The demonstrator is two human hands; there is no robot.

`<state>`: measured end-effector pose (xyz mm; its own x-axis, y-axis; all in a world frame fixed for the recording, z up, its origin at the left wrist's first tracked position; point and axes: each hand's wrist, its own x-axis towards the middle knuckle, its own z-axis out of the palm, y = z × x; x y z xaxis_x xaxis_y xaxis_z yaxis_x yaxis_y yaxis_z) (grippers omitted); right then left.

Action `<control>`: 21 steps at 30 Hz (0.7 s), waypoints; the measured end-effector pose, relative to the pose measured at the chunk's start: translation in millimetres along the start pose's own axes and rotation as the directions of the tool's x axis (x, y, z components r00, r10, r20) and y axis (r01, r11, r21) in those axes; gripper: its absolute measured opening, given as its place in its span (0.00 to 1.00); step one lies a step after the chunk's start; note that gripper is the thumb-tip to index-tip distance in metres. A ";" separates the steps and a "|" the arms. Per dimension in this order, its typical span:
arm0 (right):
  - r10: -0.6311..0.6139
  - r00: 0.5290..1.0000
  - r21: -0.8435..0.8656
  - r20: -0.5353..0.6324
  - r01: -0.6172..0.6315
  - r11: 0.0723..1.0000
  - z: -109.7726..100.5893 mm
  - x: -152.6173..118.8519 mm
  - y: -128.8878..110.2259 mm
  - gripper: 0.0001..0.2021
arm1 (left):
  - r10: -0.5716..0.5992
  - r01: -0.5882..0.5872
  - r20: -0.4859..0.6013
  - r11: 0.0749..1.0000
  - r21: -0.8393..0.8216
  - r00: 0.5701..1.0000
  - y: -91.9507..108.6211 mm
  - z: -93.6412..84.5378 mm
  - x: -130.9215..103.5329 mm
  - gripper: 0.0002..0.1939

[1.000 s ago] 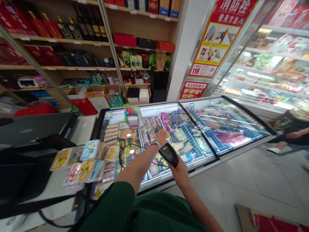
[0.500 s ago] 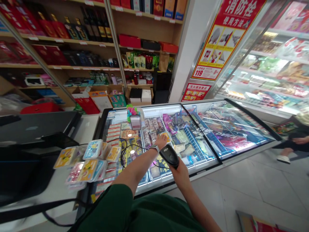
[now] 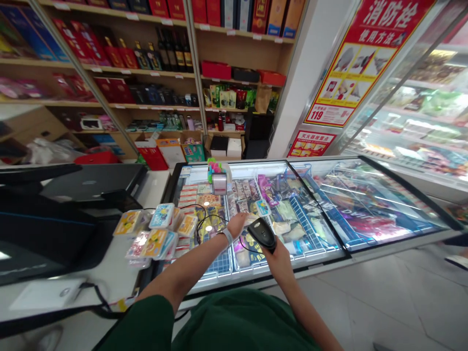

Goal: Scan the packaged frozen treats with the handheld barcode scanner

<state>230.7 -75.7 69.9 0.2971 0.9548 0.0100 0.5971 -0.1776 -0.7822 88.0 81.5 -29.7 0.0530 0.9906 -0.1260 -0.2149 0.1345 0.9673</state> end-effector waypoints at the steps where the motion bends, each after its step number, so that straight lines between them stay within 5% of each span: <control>1: -0.008 1.000 -0.002 0.003 0.008 1.000 1.0 0.3 -0.2 0.12 | -0.027 0.026 -0.022 0.999 -0.029 0.999 0.7 -7.1 -3.0 0.10; 11: -0.044 0.995 0.060 0.087 0.039 0.997 11.7 -0.5 -10.1 0.14 | -0.247 0.208 -0.112 0.939 -0.275 0.963 9.9 -68.1 -48.4 0.06; 21: -0.127 0.972 0.006 0.200 0.128 0.992 21.7 -2.7 -30.3 0.11 | -0.203 0.151 -0.118 0.926 -0.346 0.972 15.9 -78.4 -82.6 0.16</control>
<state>195.7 -67.7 80.1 0.0639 0.9978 -0.0156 0.6255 -0.0522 -0.7785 3.7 3.7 -21.2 -0.0197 0.9386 -0.3444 -0.5280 0.2827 0.8008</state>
